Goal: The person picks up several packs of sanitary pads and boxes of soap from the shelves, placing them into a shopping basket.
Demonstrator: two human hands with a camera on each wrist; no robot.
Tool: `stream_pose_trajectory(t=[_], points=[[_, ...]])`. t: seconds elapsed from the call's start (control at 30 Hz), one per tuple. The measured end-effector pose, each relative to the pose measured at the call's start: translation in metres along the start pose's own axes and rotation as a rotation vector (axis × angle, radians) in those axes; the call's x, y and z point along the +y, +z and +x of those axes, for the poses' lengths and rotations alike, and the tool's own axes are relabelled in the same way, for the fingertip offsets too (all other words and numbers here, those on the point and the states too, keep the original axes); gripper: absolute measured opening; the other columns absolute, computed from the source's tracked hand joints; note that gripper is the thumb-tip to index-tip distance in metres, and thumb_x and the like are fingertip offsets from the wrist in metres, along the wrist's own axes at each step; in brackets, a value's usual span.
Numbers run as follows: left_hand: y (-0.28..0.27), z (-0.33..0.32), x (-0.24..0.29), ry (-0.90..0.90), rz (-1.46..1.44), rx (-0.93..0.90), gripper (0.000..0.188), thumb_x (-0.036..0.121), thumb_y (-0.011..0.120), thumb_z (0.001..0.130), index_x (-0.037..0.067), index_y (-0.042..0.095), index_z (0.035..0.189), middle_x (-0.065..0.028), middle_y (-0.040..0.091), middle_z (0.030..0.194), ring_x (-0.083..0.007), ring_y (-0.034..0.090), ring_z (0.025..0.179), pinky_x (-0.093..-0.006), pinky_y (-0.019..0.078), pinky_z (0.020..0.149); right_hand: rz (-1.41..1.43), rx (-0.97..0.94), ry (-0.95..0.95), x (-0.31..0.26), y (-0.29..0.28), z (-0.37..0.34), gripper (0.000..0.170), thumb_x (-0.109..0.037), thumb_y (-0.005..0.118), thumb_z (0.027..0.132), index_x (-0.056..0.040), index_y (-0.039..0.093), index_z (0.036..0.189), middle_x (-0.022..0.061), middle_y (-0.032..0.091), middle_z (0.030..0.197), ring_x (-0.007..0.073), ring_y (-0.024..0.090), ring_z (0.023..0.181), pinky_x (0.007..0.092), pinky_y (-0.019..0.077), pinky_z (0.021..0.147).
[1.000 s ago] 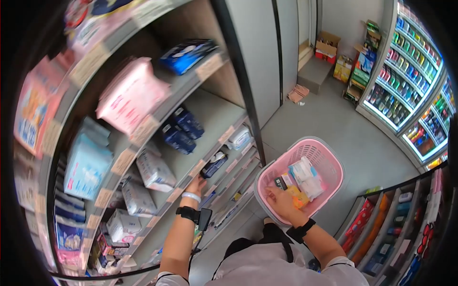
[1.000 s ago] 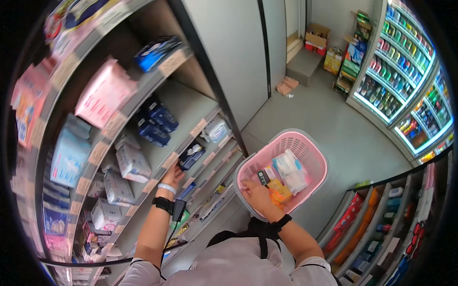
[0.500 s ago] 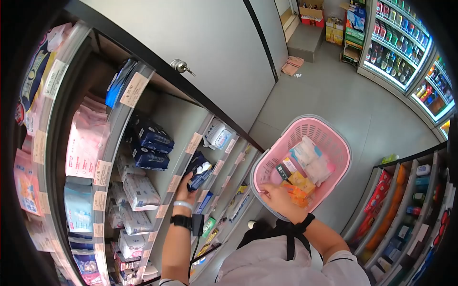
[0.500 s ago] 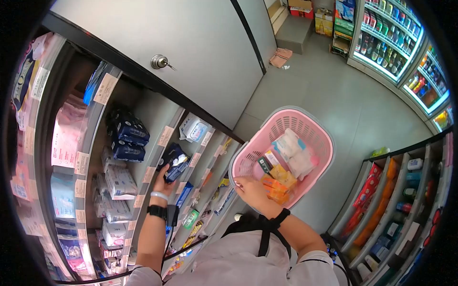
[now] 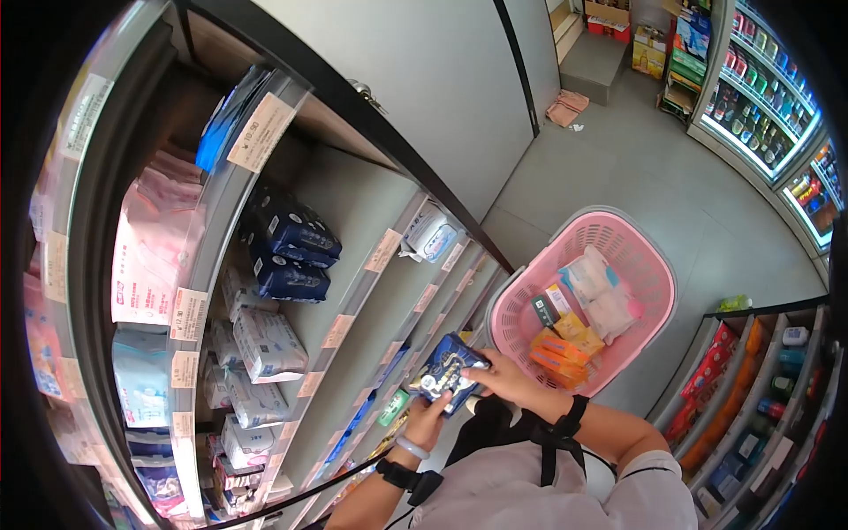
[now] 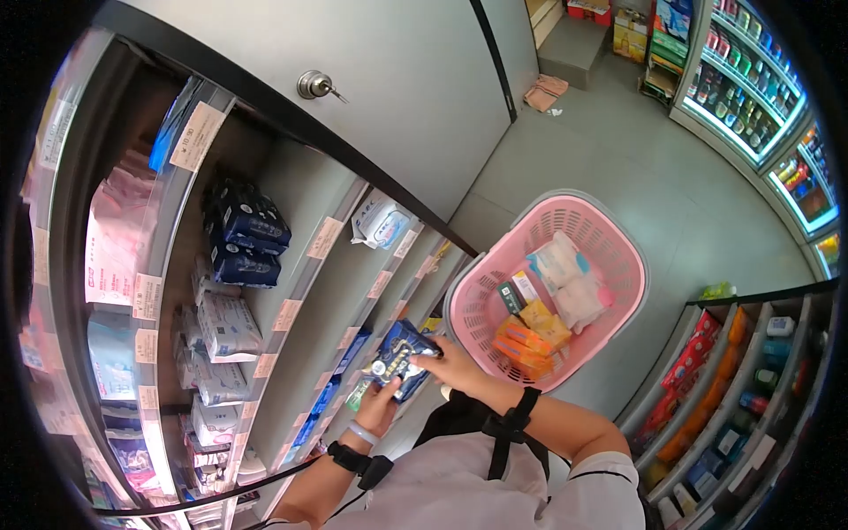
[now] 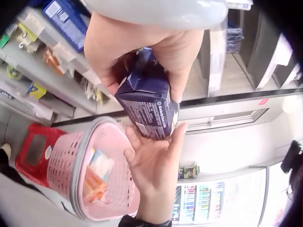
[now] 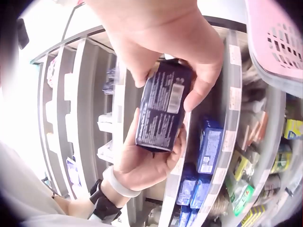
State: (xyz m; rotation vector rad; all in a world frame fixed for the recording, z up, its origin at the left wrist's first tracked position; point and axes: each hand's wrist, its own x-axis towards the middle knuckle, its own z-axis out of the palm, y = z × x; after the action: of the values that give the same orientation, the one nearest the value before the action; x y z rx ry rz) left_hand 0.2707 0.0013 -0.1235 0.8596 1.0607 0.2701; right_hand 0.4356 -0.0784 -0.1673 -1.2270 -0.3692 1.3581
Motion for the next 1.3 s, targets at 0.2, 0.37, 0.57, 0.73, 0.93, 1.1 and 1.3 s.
stream_pose_trajectory(t=[0.2, 0.37, 0.57, 0.73, 0.93, 1.1, 1.3], points=[[-0.043, -0.012, -0.006, -0.213, 0.341, -0.070, 0.050, 0.026, 0.061, 0.085, 0.006, 0.039, 0.126, -0.0094, 0.054, 0.113, -0.0177, 0.051, 0.105, -0.0316, 0.0429, 0.085, -0.047, 0.245, -0.037, -0.010, -0.011, 0.078, 0.049, -0.034, 0.069, 0.073, 0.0023, 0.054, 0.103, 0.0066, 0.058, 0.068, 0.0121, 0.054, 0.052, 0.0264, 0.0425, 0.045], [-0.080, -0.036, -0.013, -0.205, 0.230, 0.085, 0.038, 0.024, 0.058, 0.087, 0.005, 0.049, 0.118, -0.0087, 0.057, 0.108, -0.0177, 0.054, 0.099, -0.0303, 0.0434, 0.082, -0.193, 0.166, -0.273, -0.017, -0.002, 0.137, 0.041, -0.031, 0.068, 0.074, 0.0013, 0.057, 0.097, 0.0080, 0.059, 0.062, 0.0138, 0.055, 0.047, 0.0275, 0.0432, 0.044], [-0.105, -0.038, -0.022, -0.171, 0.202, 0.191, 0.036, 0.024, 0.059, 0.085, 0.006, 0.051, 0.115, -0.0070, 0.058, 0.105, -0.0168, 0.056, 0.096, -0.0299, 0.0444, 0.080, -0.671, 0.102, -0.476, 0.010, 0.009, 0.217, 0.037, -0.029, 0.061, 0.077, -0.0028, 0.055, 0.104, 0.0166, 0.062, 0.087, 0.0269, 0.062, 0.075, 0.0359, 0.0485, 0.066], [-0.121, 0.000, -0.023, -0.074, 0.273, 0.208, 0.033, 0.017, 0.055, 0.087, 0.011, 0.051, 0.119, -0.0059, 0.059, 0.104, -0.0157, 0.057, 0.093, -0.0288, 0.0462, 0.078, -1.122, 0.094, -0.418, 0.010, 0.022, 0.227, 0.038, -0.028, 0.052, 0.080, -0.0074, 0.053, 0.113, 0.0149, 0.055, 0.114, 0.0302, 0.052, 0.104, 0.0369, 0.0429, 0.087], [-0.111, 0.067, -0.013, 0.097, 0.424, 0.062, 0.045, 0.007, 0.044, 0.088, 0.015, 0.038, 0.132, -0.0125, 0.057, 0.109, -0.0179, 0.058, 0.091, -0.0291, 0.0485, 0.076, -1.117, 0.168, -0.407, 0.032, 0.019, 0.236, 0.035, -0.034, 0.054, 0.080, -0.0127, 0.058, 0.108, 0.0134, 0.060, 0.106, 0.0310, 0.057, 0.097, 0.0377, 0.0472, 0.081], [-0.109, 0.097, -0.013, 0.061, 0.328, 0.128, 0.050, 0.004, 0.043, 0.087, 0.011, 0.030, 0.136, -0.0149, 0.056, 0.109, -0.0198, 0.060, 0.086, -0.0294, 0.0504, 0.069, -1.087, 0.113, -0.248, 0.004, 0.019, 0.211, 0.035, -0.029, 0.049, 0.082, -0.0071, 0.055, 0.109, 0.0165, 0.058, 0.109, 0.0332, 0.054, 0.100, 0.0387, 0.0445, 0.083], [-0.110, 0.101, -0.013, 0.054, 0.282, 0.165, 0.048, 0.005, 0.044, 0.086, 0.005, 0.032, 0.133, -0.0145, 0.057, 0.108, -0.0203, 0.060, 0.081, -0.0296, 0.0508, 0.067, -1.071, 0.213, -0.281, 0.011, 0.027, 0.212, 0.032, -0.032, 0.050, 0.081, -0.0118, 0.060, 0.104, 0.0137, 0.062, 0.101, 0.0316, 0.058, 0.093, 0.0377, 0.0475, 0.080]])
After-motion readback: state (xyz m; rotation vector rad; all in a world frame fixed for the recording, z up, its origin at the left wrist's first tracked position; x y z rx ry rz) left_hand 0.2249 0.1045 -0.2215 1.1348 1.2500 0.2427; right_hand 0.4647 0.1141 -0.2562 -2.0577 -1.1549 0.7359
